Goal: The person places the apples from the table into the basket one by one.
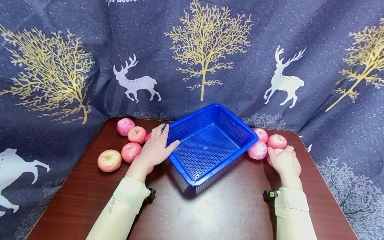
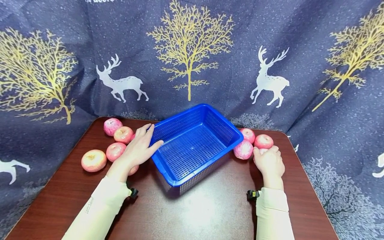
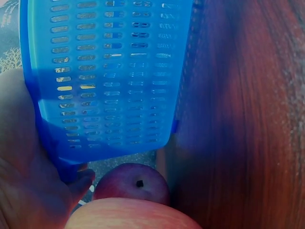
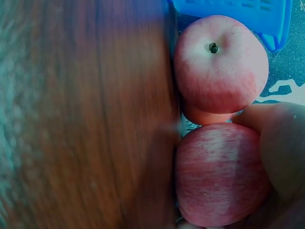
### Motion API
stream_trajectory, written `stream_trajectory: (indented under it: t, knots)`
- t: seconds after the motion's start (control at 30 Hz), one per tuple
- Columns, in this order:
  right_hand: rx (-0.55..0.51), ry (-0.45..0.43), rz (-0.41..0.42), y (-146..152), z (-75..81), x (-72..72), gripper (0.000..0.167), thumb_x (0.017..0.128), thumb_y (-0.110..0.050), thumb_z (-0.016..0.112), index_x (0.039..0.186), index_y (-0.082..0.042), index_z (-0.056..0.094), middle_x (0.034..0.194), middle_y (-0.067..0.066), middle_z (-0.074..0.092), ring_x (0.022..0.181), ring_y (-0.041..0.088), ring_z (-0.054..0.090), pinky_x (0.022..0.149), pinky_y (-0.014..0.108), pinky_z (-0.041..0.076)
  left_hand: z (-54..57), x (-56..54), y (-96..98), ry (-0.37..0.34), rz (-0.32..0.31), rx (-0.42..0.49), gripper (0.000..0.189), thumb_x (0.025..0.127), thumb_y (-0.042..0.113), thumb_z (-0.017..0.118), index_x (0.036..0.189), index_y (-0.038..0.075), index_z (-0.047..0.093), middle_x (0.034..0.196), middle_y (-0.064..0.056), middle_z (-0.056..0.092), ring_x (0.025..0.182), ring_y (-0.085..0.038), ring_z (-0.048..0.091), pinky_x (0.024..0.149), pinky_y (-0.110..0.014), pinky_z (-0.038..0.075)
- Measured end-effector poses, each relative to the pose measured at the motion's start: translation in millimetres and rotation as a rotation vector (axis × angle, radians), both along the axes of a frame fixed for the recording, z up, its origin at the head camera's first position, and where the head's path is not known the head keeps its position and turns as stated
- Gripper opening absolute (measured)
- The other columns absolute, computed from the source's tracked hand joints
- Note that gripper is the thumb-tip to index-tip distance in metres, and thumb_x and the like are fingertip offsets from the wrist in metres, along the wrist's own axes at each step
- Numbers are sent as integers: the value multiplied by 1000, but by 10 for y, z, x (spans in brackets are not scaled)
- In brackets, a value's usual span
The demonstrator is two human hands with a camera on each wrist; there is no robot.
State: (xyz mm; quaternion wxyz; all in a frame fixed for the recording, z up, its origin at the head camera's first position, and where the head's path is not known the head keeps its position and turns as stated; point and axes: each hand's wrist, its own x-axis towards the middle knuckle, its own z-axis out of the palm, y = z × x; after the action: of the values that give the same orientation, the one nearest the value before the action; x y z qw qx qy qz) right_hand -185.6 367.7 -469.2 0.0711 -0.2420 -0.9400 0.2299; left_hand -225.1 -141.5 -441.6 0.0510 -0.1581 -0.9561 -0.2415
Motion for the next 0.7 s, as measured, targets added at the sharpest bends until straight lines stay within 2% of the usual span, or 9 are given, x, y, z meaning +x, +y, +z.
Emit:
stream_trajectory:
  t: [0.33, 0.7]
  knots:
    - [28, -82, 22, 9, 74, 34, 102, 101, -76, 53, 132, 21, 48, 124, 46, 57, 115, 65, 61, 84, 72, 52, -21, -7, -11, -2, -12, -12, 95, 109, 60, 56, 175, -2, 25, 177, -25, 26, 163, -45, 25, 128, -63, 32]
    - [27, -172, 42, 24, 148, 65, 104, 99, -77, 52, 133, 21, 46, 126, 47, 56, 115, 63, 61, 81, 68, 53, -24, -19, -8, 9, -22, -8, 83, 108, 37, 57, 173, -5, 27, 176, -26, 27, 161, -43, 28, 128, -60, 34]
